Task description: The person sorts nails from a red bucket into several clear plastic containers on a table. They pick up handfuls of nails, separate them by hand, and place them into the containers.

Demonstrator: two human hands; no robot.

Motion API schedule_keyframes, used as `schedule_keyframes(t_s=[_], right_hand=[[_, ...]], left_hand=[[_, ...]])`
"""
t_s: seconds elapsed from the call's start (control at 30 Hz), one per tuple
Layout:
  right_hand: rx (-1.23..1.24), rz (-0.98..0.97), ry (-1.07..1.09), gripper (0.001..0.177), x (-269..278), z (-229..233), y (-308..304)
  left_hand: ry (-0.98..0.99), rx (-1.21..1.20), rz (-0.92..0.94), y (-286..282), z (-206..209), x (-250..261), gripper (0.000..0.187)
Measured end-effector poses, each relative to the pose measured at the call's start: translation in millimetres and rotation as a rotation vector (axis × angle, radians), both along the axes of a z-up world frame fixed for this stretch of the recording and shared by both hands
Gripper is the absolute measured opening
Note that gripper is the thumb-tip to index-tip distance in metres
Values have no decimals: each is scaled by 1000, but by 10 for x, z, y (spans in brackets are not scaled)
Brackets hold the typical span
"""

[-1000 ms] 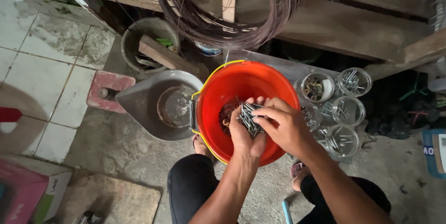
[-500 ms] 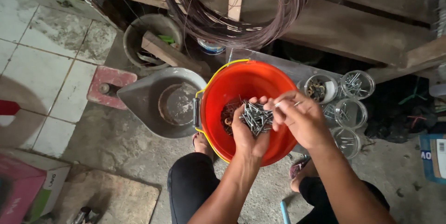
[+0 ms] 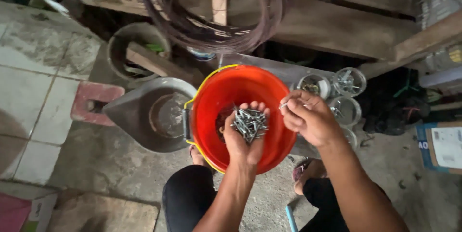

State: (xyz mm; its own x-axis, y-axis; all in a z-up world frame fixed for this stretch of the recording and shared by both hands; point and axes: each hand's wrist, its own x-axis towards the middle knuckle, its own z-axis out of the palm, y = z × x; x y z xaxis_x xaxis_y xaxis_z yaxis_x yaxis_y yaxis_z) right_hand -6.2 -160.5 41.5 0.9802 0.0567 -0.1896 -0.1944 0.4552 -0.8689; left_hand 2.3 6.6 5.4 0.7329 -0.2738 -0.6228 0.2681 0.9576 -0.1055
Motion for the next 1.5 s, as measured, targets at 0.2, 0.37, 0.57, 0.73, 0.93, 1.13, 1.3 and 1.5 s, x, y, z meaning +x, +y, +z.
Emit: schedule_keyframes(t_s=[0.2,0.37,0.57,0.73,0.93,1.13,1.3,1.5], right_hand=[[-1524,224,221,13,-86,441,-465],[-1640,398,444,24,-99,70,-570],[-1192,157,219,28,-176,-135,-1319],[-592,48,216,37,-389,-45,-1819],[-850,-3,229,12,-396,-317,-2117],[-1097,-185,228,10,-391,-262,-2139],[-1092,-215,260,24,-432,-248,-2179],[-1193,-199,353,20,-426,-152,-2100]], left_hand=[[21,-21,-1,-4,-48,5,28],[13,-11,-15,-75,-53,-11,27],[21,-11,-13,-103,-25,7,27],[36,36,-49,-131,49,36,26],[-307,-109,-56,-117,179,-84,23],[-212,-73,-88,-239,251,-83,23],[-208,-37,-91,-309,177,-91,18],[-244,-66,-101,-362,179,-104,17]])
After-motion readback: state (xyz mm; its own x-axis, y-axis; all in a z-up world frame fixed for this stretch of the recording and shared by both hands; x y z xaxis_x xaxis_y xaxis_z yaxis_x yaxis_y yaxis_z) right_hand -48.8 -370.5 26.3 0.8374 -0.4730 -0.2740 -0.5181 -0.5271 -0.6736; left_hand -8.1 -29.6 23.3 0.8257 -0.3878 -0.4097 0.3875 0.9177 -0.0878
